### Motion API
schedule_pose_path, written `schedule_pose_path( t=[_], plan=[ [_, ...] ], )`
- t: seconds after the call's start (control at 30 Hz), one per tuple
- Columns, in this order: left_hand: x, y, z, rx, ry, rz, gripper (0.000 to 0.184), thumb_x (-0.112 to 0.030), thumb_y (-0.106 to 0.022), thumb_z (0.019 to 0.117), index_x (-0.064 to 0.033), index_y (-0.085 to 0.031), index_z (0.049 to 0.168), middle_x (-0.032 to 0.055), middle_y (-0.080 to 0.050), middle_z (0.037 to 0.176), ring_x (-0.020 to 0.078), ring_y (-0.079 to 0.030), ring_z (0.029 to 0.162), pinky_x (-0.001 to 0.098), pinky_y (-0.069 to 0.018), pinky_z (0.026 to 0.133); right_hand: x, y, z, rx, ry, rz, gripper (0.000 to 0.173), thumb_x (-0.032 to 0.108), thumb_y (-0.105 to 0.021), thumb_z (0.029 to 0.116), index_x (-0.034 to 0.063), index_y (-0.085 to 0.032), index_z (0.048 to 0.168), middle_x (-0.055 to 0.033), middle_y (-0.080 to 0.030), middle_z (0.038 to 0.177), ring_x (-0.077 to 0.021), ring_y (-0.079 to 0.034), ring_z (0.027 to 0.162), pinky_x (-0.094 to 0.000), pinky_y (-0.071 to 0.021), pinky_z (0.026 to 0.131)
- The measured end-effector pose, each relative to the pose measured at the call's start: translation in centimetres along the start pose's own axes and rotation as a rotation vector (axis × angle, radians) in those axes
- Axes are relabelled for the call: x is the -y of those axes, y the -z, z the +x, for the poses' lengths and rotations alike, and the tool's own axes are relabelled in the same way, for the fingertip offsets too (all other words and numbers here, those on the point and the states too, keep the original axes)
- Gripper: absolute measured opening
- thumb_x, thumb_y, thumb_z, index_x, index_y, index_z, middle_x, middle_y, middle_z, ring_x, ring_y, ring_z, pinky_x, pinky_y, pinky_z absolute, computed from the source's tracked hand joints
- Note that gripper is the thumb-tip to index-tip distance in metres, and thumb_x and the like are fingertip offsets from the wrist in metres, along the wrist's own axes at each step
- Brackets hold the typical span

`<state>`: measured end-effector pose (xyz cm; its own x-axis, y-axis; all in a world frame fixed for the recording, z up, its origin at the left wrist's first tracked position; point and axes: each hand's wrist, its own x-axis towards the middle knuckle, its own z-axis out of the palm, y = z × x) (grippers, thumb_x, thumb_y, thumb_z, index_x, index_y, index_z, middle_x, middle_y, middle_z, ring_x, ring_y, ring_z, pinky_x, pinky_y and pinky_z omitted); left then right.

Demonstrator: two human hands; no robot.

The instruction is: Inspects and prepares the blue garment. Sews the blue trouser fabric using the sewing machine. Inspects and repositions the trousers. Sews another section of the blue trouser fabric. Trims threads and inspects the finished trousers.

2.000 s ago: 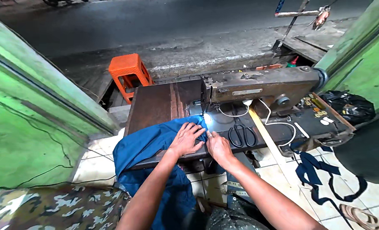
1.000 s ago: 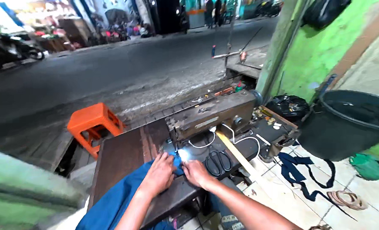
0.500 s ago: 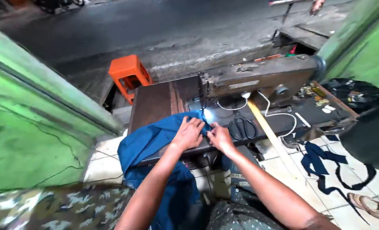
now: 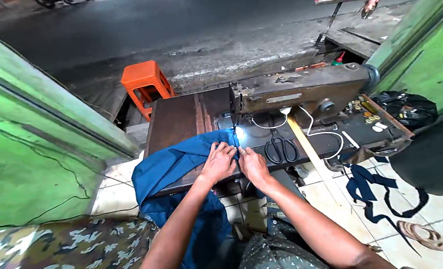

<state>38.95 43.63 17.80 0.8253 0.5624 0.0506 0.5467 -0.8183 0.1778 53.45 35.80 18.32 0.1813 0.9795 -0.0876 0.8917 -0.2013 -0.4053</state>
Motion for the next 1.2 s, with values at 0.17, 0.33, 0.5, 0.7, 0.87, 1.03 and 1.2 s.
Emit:
schedule_pose_path(
  t=[0.17,0.33,0.5,0.7,0.87,1.03,1.2],
  plan=[
    [0.0,-0.3,-0.2,-0.003,0.027,-0.017,0.047,-0.029,-0.051,0.1007,-0.0119,-0.059,0.144,0.0064,-0.064,0.139,0.0262,-0.051,0.138,0.0543,-0.0268,0.120,0.5,0.0,-0.1,0.031,-0.002,-0.081,0.043,0.017,-0.040,0.1074,0.0030,-0.057,0.145,-0.0195,-0.065,0.128,-0.0350,-0.070,0.104,-0.0478,-0.0567,0.090],
    [0.3,-0.9,-0.5,-0.072,-0.002,-0.029,0.044,-0.027,-0.050,0.1011,-0.0172,-0.063,0.142,0.0064,-0.065,0.138,0.0263,-0.055,0.134,0.0551,-0.0294,0.118,0.5,0.0,-0.1,0.019,0.006,-0.083,0.042,0.017,-0.042,0.1070,0.0017,-0.059,0.142,-0.0198,-0.066,0.126,-0.0351,-0.070,0.104,-0.0476,-0.0569,0.089],
    [0.5,-0.9,-0.2,-0.051,-0.021,0.014,0.044,-0.029,-0.047,0.1022,-0.0173,-0.062,0.143,0.0075,-0.064,0.138,0.0273,-0.054,0.135,0.0585,-0.0274,0.118,0.6,0.0,0.2,0.017,-0.001,-0.080,0.041,0.017,-0.042,0.1068,0.0019,-0.060,0.141,-0.0195,-0.066,0.125,-0.0342,-0.070,0.104,-0.0470,-0.0569,0.089],
    [1.0,-1.2,0.5,-0.060,-0.014,0.064,0.045,-0.032,-0.045,0.1031,-0.0172,-0.062,0.142,0.0080,-0.064,0.137,0.0281,-0.054,0.134,0.0594,-0.0277,0.118,0.9,0.6,1.1,0.059,-0.029,-0.108,0.042,0.017,-0.040,0.1076,0.0035,-0.059,0.143,-0.0190,-0.065,0.128,-0.0342,-0.070,0.105,-0.0473,-0.0561,0.091],
    [1.5,-1.2,1.5,-0.105,-0.020,0.103,0.043,-0.033,-0.048,0.1019,-0.0154,-0.067,0.136,0.0092,-0.067,0.129,0.0293,-0.055,0.132,0.0589,-0.0298,0.116,1.1,0.8,2.7,0.075,-0.050,-0.123,0.040,0.019,-0.040,0.1084,0.0043,-0.061,0.139,-0.0188,-0.065,0.125,-0.0341,-0.069,0.107,-0.0477,-0.0552,0.092],
    [3.4,0.8,3.4,-0.058,-0.083,0.137,0.036,-0.023,-0.052,0.1001,-0.0162,-0.072,0.128,0.0083,-0.070,0.127,0.0332,-0.044,0.144,0.0661,-0.0194,0.121,1.3,1.2,4.2,0.090,-0.056,-0.110,0.037,0.017,-0.041,0.1082,0.0034,-0.061,0.136,-0.0183,-0.065,0.129,-0.0352,-0.068,0.111,-0.0500,-0.0543,0.095],
    [5.3,3.8,6.4,0.126,-0.096,0.256,0.030,-0.005,-0.054,0.1001,-0.0143,-0.072,0.123,0.0076,-0.069,0.126,0.0374,-0.046,0.141,0.0722,-0.0194,0.117,0.7,1.0,5.0,0.097,-0.045,-0.091,0.036,0.018,-0.042,0.1073,0.0058,-0.063,0.135,-0.0176,-0.065,0.128,-0.0346,-0.068,0.112,-0.0509,-0.0540,0.095]
  ],
)
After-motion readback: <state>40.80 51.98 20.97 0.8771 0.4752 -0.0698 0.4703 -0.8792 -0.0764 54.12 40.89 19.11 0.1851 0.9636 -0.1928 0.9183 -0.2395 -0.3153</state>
